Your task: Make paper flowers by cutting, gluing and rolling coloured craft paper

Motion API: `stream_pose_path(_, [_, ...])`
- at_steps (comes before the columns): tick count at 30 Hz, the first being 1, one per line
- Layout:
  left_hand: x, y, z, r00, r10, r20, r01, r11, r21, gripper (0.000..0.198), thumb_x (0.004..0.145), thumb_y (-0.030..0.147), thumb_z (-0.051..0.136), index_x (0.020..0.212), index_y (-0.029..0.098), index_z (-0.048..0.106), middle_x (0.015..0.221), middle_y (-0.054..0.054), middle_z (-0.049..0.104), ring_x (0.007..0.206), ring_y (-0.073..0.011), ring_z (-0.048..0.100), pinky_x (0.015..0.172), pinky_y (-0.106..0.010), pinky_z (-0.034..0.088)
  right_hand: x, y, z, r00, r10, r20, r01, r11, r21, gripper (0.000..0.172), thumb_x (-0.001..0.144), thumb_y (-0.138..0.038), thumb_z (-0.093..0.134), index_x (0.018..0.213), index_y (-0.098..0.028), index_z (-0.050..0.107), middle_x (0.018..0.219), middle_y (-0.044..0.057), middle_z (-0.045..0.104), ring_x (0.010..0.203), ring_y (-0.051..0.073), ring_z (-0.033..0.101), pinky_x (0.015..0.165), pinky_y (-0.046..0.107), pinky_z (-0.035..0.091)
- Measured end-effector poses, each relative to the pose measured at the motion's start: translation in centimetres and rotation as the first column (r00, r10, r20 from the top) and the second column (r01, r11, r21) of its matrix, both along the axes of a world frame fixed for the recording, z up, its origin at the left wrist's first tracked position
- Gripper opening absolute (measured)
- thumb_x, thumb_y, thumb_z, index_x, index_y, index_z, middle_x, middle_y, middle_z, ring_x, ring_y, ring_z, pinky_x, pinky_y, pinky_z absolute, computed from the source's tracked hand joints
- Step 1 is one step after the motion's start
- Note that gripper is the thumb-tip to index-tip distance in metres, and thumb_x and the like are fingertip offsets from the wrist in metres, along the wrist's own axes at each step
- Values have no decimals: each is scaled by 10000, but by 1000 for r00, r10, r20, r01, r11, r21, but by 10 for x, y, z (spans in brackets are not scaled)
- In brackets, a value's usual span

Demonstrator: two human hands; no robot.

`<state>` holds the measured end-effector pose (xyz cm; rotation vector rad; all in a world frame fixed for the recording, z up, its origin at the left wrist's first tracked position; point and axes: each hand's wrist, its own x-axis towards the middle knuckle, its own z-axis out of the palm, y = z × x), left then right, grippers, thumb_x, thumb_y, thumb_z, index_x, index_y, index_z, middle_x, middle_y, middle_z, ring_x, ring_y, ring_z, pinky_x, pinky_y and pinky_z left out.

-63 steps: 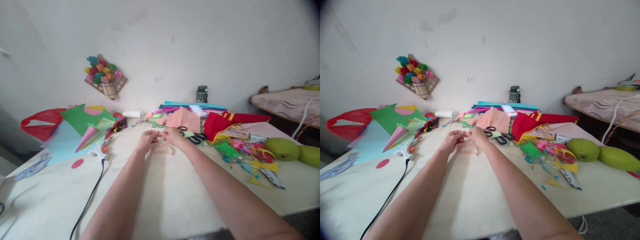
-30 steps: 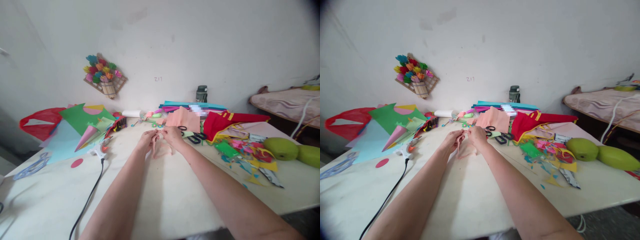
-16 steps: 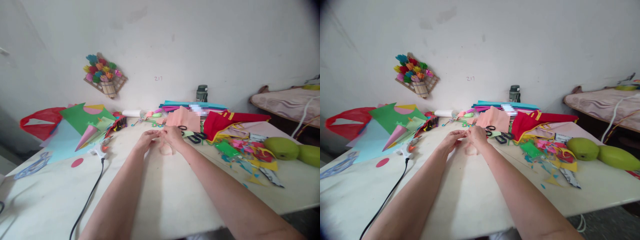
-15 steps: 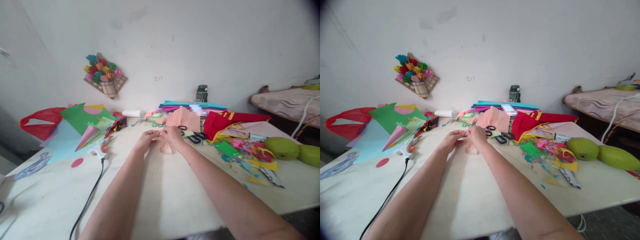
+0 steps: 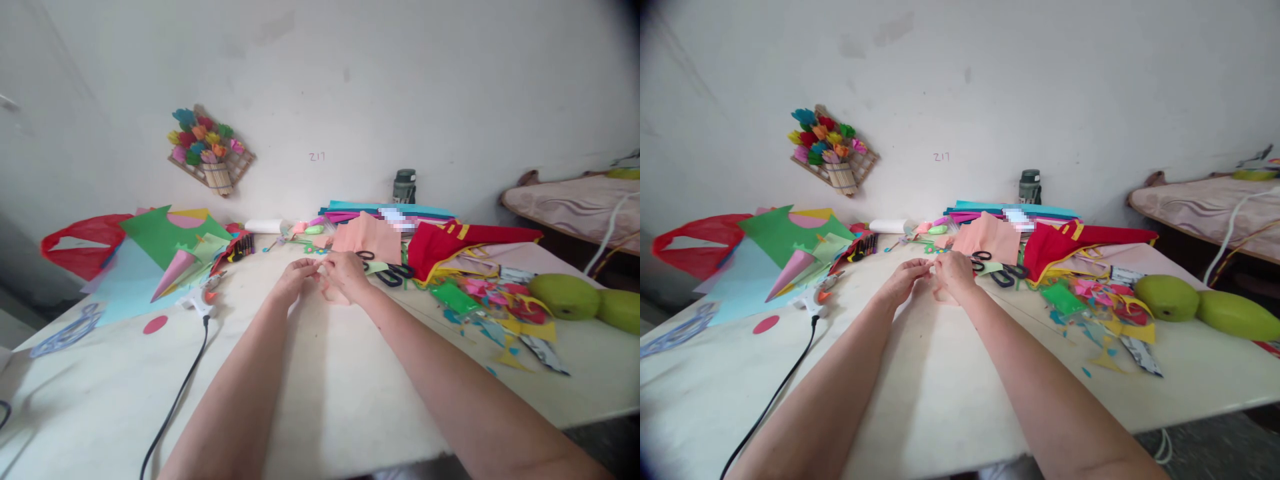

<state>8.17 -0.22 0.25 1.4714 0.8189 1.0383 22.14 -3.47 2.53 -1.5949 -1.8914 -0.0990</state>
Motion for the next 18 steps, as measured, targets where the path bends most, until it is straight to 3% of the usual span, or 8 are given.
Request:
stream_pose_path(3, [0,-2,1,999,-3,-34,3,1000,-1,228,653,356,620,617,135,571,442,14,511,443,-78,434,567,-229,335,0,-1,1,1000,-13,20,13,1000,-9,235,782,-242,463,820,-228,695,793,43,681,740,147,580,604,222,331])
stream_pose_path(7, [-1,-1,2,999,6,44,-5,1000,-28,188,629,298,632,690,126,588,616,-42,619,615,-133,558,650,-248,382,1,-1,2,998,-22,51,23,999,-23,228,782,-260,467,792,-216,691,780,49,678,715,148,573,585,226,316])
stream_pose_path(9, [0,-1,2,996,2,93,4,998,-64,173,622,268,622,717,127,586,609,-43,619,613,-138,568,656,-253,393,1,-1,1,998,-19,58,21,1000,-19,228,781,-249,464,765,-205,687,766,56,676,697,149,571,579,231,307])
stream_pose_path(12, [3,-1,2,992,15,129,-2,995,-99,185,643,313,608,676,136,566,445,11,505,456,-97,486,564,-239,385,1,0,0,998,-2,57,2,1000,-9,243,792,-229,442,761,-201,681,764,57,674,702,148,573,586,233,305])
stream_pose_path(15, [6,-2,2,992,35,123,-19,992,-125,267,644,397,621,650,139,551,388,61,379,349,-45,322,436,-207,301,0,0,-1,998,-2,63,3,1000,-9,243,801,-235,438,777,-198,678,790,61,675,724,149,575,599,231,311])
stream_pose_path(18, [6,-3,1,996,73,51,-65,988,-138,335,626,457,631,688,132,578,429,42,434,339,-28,258,385,-196,203,0,1,-2,996,-26,80,26,1000,-6,241,804,-257,442,787,-199,676,813,65,675,739,155,578,599,233,314])
